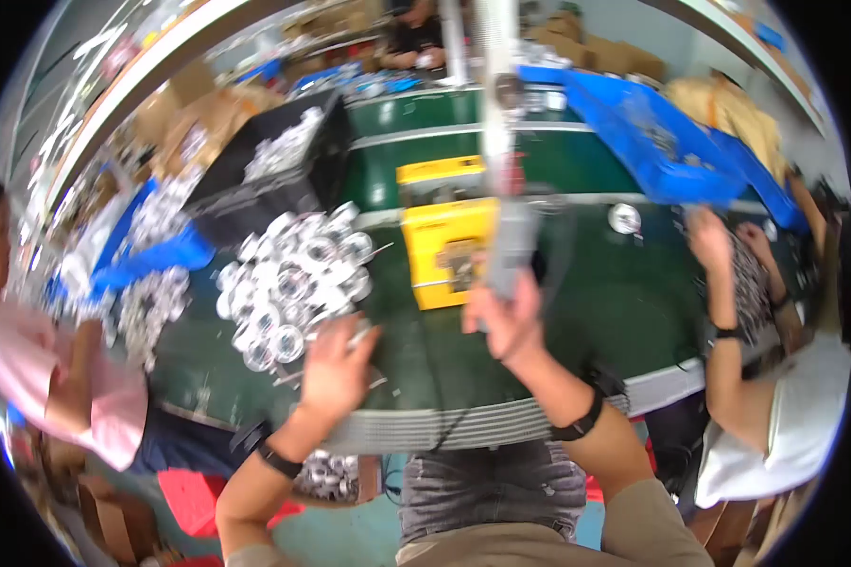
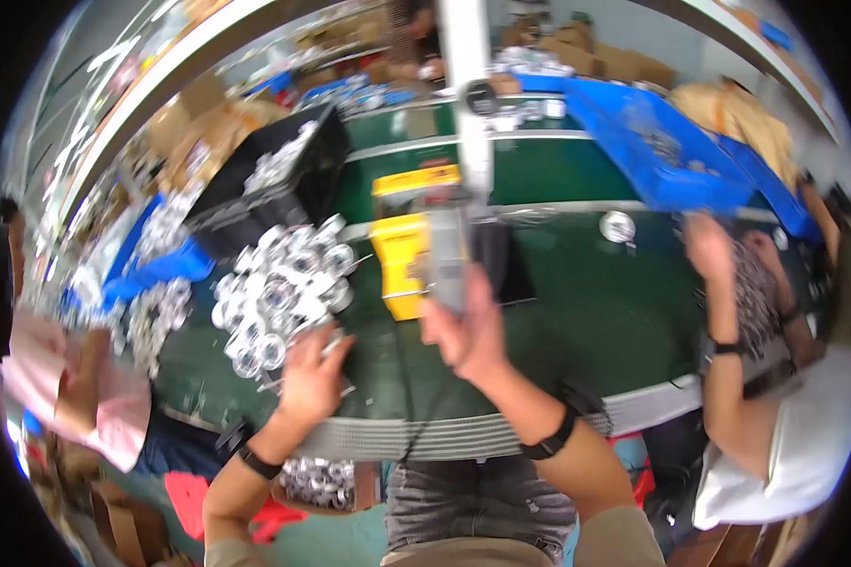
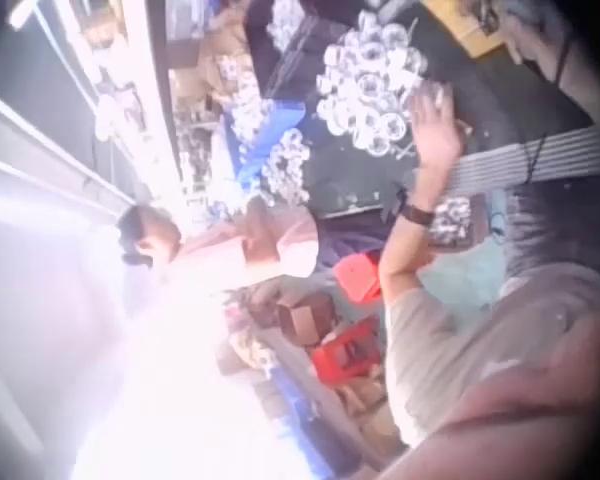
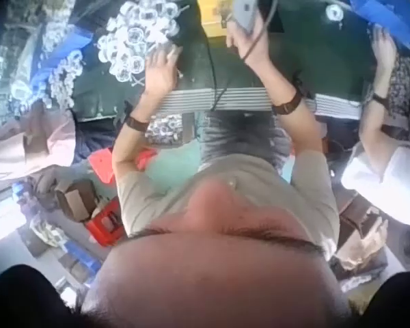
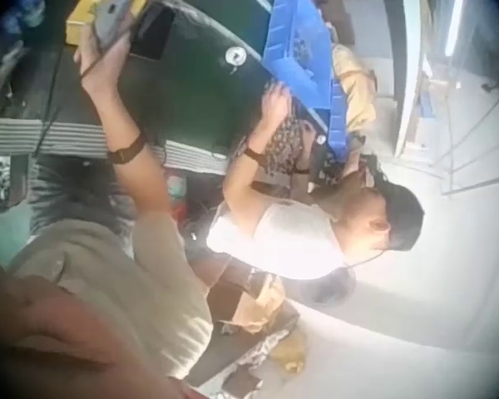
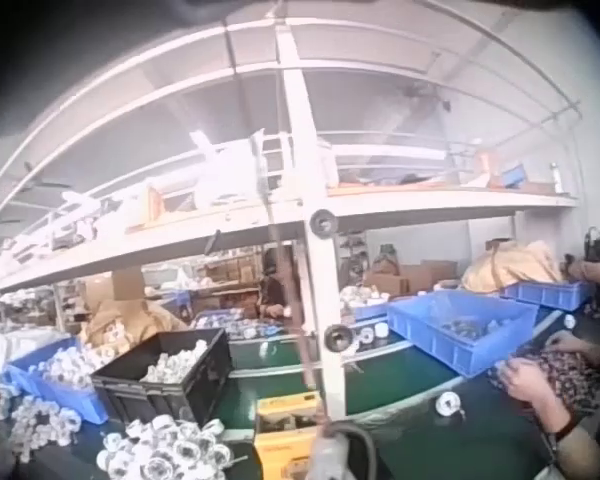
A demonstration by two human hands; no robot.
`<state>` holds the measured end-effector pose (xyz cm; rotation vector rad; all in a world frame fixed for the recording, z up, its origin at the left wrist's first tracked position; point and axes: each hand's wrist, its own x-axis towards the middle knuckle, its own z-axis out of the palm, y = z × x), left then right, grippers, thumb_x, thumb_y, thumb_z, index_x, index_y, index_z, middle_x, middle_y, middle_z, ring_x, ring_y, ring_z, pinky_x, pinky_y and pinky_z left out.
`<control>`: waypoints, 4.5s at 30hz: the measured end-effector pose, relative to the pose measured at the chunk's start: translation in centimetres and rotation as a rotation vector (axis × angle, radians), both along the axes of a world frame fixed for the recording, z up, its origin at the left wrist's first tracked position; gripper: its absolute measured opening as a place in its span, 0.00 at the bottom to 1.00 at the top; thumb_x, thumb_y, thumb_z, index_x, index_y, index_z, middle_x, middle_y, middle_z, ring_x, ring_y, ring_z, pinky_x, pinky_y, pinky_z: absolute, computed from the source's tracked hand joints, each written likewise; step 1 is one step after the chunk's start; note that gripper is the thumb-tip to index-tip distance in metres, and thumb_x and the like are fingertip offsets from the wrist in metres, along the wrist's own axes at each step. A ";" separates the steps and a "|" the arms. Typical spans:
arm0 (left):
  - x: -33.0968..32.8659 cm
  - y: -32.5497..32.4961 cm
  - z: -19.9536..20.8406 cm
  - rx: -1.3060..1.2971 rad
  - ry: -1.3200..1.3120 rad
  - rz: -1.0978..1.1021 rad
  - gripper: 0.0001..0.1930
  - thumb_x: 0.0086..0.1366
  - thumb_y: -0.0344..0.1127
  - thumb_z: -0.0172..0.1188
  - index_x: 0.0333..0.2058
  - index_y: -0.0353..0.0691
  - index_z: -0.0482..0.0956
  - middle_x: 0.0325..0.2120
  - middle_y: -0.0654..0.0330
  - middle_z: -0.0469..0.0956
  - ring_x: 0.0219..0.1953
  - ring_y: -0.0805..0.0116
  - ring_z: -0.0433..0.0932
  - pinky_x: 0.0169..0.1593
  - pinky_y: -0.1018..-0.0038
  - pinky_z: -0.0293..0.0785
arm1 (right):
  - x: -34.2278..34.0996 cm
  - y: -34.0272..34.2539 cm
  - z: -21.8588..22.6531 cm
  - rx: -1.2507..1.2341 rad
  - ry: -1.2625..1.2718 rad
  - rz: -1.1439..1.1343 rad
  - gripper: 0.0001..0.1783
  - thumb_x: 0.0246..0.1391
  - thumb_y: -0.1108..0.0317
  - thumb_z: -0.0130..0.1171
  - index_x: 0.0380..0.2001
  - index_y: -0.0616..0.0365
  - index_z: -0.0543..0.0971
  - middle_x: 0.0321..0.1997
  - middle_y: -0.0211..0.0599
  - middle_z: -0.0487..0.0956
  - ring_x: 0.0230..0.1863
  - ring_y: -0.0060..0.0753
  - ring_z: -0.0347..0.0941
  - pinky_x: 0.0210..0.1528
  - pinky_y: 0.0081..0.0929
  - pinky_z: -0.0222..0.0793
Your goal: The person assembles camera components by inserting a circuit board into a white plastic housing, connecting wires, and securing the assembly with a power screwdriver.
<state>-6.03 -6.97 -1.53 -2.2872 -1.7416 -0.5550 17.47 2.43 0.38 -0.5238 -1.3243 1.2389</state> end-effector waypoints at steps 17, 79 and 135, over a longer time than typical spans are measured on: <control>-8.9 2.5 0.3 0.067 0.185 0.324 0.42 0.45 0.30 0.66 0.62 0.41 0.59 0.63 0.44 0.54 0.66 0.38 0.47 0.68 0.47 0.42 | 15.8 15.9 -0.9 0.274 -1.178 -1.210 0.39 0.46 0.46 0.64 0.54 0.62 0.69 0.57 0.48 0.70 0.63 0.54 0.56 0.65 0.48 0.49; 8.8 6.8 0.6 -0.801 -1.954 -0.309 0.15 0.69 0.31 0.50 0.52 0.33 0.73 0.48 0.55 0.76 0.48 0.64 0.77 0.53 0.65 0.76 | 5.3 1.1 -0.2 0.018 -0.601 -0.040 0.09 0.46 0.73 0.65 0.32 0.59 0.77 0.34 0.34 0.70 0.33 0.30 0.72 0.36 0.25 0.70; 8.9 7.0 -0.3 -0.933 -1.647 -0.305 0.19 0.69 0.29 0.49 0.57 0.32 0.65 0.46 0.59 0.73 0.45 0.70 0.76 0.45 0.70 0.82 | 1.6 2.3 1.1 0.554 -0.557 -0.371 0.14 0.48 0.72 0.65 0.39 0.63 0.79 0.38 0.43 0.79 0.33 0.35 0.77 0.35 0.25 0.73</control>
